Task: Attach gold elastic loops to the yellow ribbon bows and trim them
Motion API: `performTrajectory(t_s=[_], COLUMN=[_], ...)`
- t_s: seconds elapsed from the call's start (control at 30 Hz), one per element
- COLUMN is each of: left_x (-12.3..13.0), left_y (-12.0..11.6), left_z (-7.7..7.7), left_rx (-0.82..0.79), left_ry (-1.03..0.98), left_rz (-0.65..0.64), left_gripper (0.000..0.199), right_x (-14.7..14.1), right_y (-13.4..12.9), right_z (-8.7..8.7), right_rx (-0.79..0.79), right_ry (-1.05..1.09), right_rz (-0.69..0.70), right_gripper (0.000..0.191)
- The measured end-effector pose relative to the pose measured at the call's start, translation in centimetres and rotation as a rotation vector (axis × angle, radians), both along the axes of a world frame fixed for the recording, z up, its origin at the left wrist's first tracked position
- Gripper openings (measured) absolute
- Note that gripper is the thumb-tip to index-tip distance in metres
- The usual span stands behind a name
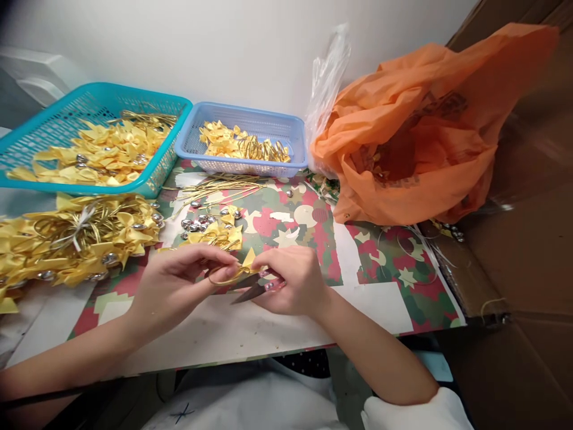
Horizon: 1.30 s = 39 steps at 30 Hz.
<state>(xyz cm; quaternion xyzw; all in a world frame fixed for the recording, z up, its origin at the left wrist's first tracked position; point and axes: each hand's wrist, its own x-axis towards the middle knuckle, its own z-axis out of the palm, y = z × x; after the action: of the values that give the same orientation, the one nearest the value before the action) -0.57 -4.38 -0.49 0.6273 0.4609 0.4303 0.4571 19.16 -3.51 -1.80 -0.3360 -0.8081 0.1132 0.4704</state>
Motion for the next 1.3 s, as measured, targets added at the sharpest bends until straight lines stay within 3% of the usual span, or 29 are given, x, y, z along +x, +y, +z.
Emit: performTrajectory(t_s=[0.13,0.27,0.37,0.53,0.73,0.83,1.0,1.3], left_x=[0.1,0.2,0.1,0.1,-0.4,-0.5,-0.7,-1.2], left_y=[-0.4,-0.5,-0.4,-0.1,0.3,0.3,0.1,0.1], left_z=[-0.2,-0.1,-0.2,-0.4,-0.2,-0.2,-0.1,0.2], left_rx=[0.267,0.297,0.268,0.096,-0.329,-0.454,-0.547,-0.643], left_ry=[0.142,0.165,0.168,0.015,-0.427,-0.46,-0.486,-0.58], left_rz=[0.014,0.017,0.035,0.006,-0.255,-0.36,-0.458,-0.778], left_gripper=[0.012,0.011,0.014,0.008,0.052,0.065,0.084,0.113], right_x=[-0.6,-0.4,-0.1,0.1,0.5,0.8,1.8,3.9], right_y=[-0.4,-0.2,-0.1,0.1,0.9,1.3,2.1,3.1], right_z=[-0.6,-0.9,-0.9,-0.6,0.3,0.7,1.1,0.5], right_rx=[-0.068,-0.068,-0.185,-0.495,-0.807,-0.963,-1.016,-1.048], right_ry=[-0.054,-0.029,0.035,0.101,0.21,0.224,0.284,0.386], right_rz=[-0.048,0.05,0.077,0.141,0.188,0.197,0.221,0.149], right_gripper=[0.013,0.014,0.012,0.007,0.028,0.038,0.039,0.032])
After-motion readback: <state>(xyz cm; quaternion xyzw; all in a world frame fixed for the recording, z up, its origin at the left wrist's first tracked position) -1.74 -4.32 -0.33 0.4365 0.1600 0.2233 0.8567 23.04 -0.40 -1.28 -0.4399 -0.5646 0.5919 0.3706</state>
